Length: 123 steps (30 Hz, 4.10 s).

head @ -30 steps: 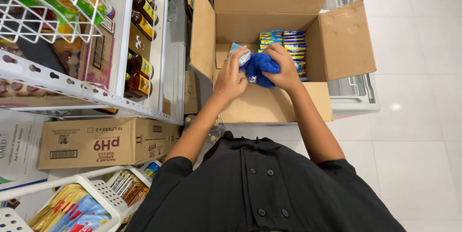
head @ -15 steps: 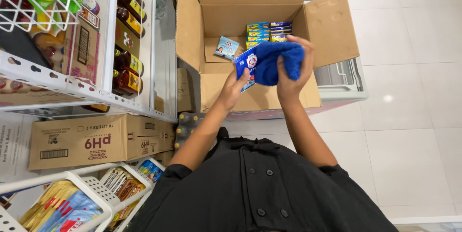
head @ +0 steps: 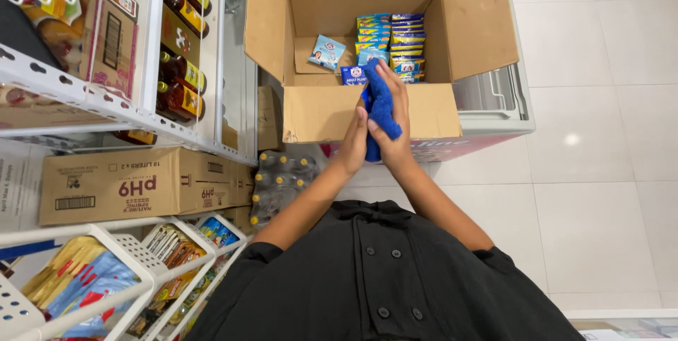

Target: The person takes blue sachets from a cardboard box, wipes each one with a blue cloth, and places them into a white plastic basket on a shelf. The person repeats this process for multiple sachets throughout the video.

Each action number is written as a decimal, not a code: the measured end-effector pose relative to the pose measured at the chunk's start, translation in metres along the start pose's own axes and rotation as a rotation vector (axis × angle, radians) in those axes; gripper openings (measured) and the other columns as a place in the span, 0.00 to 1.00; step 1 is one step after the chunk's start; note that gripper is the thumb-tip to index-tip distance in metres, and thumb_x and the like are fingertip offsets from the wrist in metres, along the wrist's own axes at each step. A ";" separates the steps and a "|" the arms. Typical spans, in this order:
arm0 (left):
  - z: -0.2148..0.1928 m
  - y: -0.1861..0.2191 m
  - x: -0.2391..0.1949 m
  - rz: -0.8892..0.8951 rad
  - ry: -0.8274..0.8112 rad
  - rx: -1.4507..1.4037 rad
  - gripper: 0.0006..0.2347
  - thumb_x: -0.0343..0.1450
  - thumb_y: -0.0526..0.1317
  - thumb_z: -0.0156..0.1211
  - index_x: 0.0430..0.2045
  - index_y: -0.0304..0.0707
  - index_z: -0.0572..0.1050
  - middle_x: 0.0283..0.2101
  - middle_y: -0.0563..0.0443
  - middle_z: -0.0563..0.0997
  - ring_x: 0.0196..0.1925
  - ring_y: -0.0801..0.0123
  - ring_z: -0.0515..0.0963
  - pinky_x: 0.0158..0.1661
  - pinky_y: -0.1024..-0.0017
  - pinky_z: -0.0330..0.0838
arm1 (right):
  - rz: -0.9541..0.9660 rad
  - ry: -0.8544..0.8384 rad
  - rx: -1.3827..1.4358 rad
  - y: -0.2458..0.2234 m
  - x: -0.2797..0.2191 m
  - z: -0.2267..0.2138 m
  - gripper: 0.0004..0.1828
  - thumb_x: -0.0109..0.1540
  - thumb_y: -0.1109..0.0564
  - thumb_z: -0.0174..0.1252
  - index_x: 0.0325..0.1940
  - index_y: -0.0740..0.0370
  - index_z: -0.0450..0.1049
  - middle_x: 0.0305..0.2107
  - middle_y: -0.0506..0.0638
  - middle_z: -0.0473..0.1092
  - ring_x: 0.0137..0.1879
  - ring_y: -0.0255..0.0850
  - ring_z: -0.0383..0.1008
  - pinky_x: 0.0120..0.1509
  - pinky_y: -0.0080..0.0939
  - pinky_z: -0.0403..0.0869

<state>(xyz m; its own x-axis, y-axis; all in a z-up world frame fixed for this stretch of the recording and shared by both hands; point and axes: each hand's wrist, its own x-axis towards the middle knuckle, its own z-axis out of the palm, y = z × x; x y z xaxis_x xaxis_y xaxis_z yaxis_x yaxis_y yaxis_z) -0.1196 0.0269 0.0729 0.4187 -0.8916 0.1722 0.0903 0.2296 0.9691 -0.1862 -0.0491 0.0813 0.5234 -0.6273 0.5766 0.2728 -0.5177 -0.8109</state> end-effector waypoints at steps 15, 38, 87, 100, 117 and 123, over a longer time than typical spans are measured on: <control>0.025 -0.046 -0.047 0.091 -0.041 0.208 0.23 0.79 0.52 0.49 0.60 0.29 0.71 0.56 0.36 0.78 0.63 0.50 0.75 0.61 0.55 0.68 | -0.001 0.322 0.117 0.024 -0.024 -0.040 0.10 0.64 0.58 0.58 0.47 0.63 0.66 0.29 0.54 0.71 0.37 0.40 0.75 0.48 0.42 0.74; 0.022 -0.004 -0.091 -0.163 0.068 0.202 0.28 0.79 0.53 0.49 0.67 0.25 0.62 0.64 0.25 0.70 0.68 0.42 0.68 0.64 0.49 0.64 | 0.113 0.239 0.088 -0.008 -0.053 -0.024 0.10 0.67 0.53 0.58 0.48 0.59 0.68 0.41 0.51 0.69 0.50 0.38 0.69 0.61 0.46 0.66; 0.010 -0.041 -0.120 -0.192 0.093 0.150 0.27 0.80 0.51 0.48 0.69 0.26 0.60 0.62 0.27 0.72 0.67 0.48 0.69 0.63 0.49 0.66 | 0.140 0.060 0.168 0.002 -0.087 -0.010 0.10 0.66 0.55 0.58 0.46 0.63 0.70 0.42 0.55 0.70 0.51 0.44 0.72 0.61 0.48 0.68; 0.010 -0.046 -0.117 -0.222 0.103 0.134 0.26 0.80 0.51 0.49 0.67 0.29 0.63 0.54 0.33 0.77 0.59 0.56 0.74 0.57 0.55 0.71 | 0.177 0.077 0.198 0.001 -0.092 -0.010 0.10 0.65 0.55 0.58 0.47 0.62 0.70 0.41 0.54 0.70 0.51 0.42 0.72 0.61 0.47 0.68; 0.023 -0.020 -0.113 -0.301 0.704 -0.165 0.25 0.74 0.53 0.60 0.63 0.41 0.71 0.58 0.45 0.75 0.62 0.62 0.71 0.65 0.60 0.62 | 0.222 -0.273 0.162 0.010 -0.146 0.002 0.19 0.60 0.54 0.63 0.51 0.67 0.72 0.40 0.64 0.72 0.48 0.63 0.74 0.58 0.60 0.69; 0.006 -0.063 -0.120 -0.299 0.550 -0.040 0.22 0.76 0.51 0.59 0.60 0.37 0.73 0.57 0.43 0.78 0.61 0.63 0.72 0.63 0.58 0.64 | 0.298 -0.262 0.091 0.027 -0.151 -0.013 0.18 0.60 0.55 0.66 0.51 0.62 0.73 0.39 0.59 0.72 0.47 0.56 0.75 0.56 0.55 0.70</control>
<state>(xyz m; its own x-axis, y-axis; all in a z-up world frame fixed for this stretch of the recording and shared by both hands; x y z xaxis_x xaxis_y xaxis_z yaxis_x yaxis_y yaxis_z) -0.1804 0.1170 -0.0073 0.7729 -0.5908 -0.2316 0.3045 0.0251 0.9522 -0.2682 0.0244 -0.0264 0.7750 -0.5667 0.2796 0.1421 -0.2748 -0.9509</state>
